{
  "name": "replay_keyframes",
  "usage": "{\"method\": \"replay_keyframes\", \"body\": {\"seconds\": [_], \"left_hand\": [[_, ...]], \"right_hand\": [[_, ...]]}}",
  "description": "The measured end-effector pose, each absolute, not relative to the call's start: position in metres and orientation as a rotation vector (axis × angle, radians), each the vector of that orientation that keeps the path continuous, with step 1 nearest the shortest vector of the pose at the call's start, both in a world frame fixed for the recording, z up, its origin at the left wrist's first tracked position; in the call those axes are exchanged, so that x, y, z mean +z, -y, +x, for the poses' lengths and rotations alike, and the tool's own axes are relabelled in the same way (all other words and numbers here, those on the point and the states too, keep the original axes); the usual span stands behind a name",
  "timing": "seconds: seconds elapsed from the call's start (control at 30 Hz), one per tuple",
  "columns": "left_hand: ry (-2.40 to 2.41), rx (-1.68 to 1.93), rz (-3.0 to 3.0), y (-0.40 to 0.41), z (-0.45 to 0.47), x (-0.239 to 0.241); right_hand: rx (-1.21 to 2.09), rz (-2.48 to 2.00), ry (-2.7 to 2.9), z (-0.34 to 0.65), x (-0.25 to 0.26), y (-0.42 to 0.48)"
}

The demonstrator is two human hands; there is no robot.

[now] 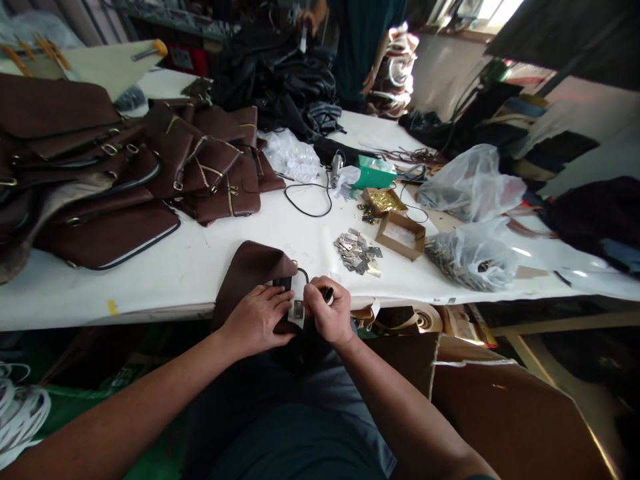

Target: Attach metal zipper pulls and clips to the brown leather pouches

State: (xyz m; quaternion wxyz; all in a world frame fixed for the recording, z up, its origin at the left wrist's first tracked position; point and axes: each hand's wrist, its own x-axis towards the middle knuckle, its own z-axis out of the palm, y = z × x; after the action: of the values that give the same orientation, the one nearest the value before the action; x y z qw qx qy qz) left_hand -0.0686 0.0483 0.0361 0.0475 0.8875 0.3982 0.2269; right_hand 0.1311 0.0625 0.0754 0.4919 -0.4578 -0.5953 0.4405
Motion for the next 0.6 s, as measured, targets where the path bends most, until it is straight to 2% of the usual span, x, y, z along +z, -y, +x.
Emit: {"method": "replay_keyframes", "body": {"seconds": [0.07, 0.17, 0.27, 0.33, 0.43, 0.6], "left_hand": [[-1.208, 0.668, 2.748, -0.047, -0.067, 0.040], [-1.192, 0.604, 2.835, -0.044, -0.064, 0.046], [-1.176, 0.544, 2.923, -0.037, -0.058, 0.053], [-1.165, 0.524, 2.957, -0.025, -0.055, 0.062], [-1.115, 0.640, 2.952, 0.003, -0.053, 0.091], [-1.011, 1.023, 2.862, 0.040, -0.055, 0.164]], "right_hand": [[1.122, -1.274, 1.345, 0.144, 0.068, -0.045], [1.377, -1.503, 1.100, 0.150, 0.042, -0.018], [1.637, -1.491, 0.863, 0.139, 0.018, -0.001], [1.676, -1.410, 0.808, 0.132, 0.015, 0.003], [1.602, -1.345, 1.025, 0.141, 0.038, 0.001], [1.217, -1.257, 2.031, 0.190, 0.127, -0.024]]}}
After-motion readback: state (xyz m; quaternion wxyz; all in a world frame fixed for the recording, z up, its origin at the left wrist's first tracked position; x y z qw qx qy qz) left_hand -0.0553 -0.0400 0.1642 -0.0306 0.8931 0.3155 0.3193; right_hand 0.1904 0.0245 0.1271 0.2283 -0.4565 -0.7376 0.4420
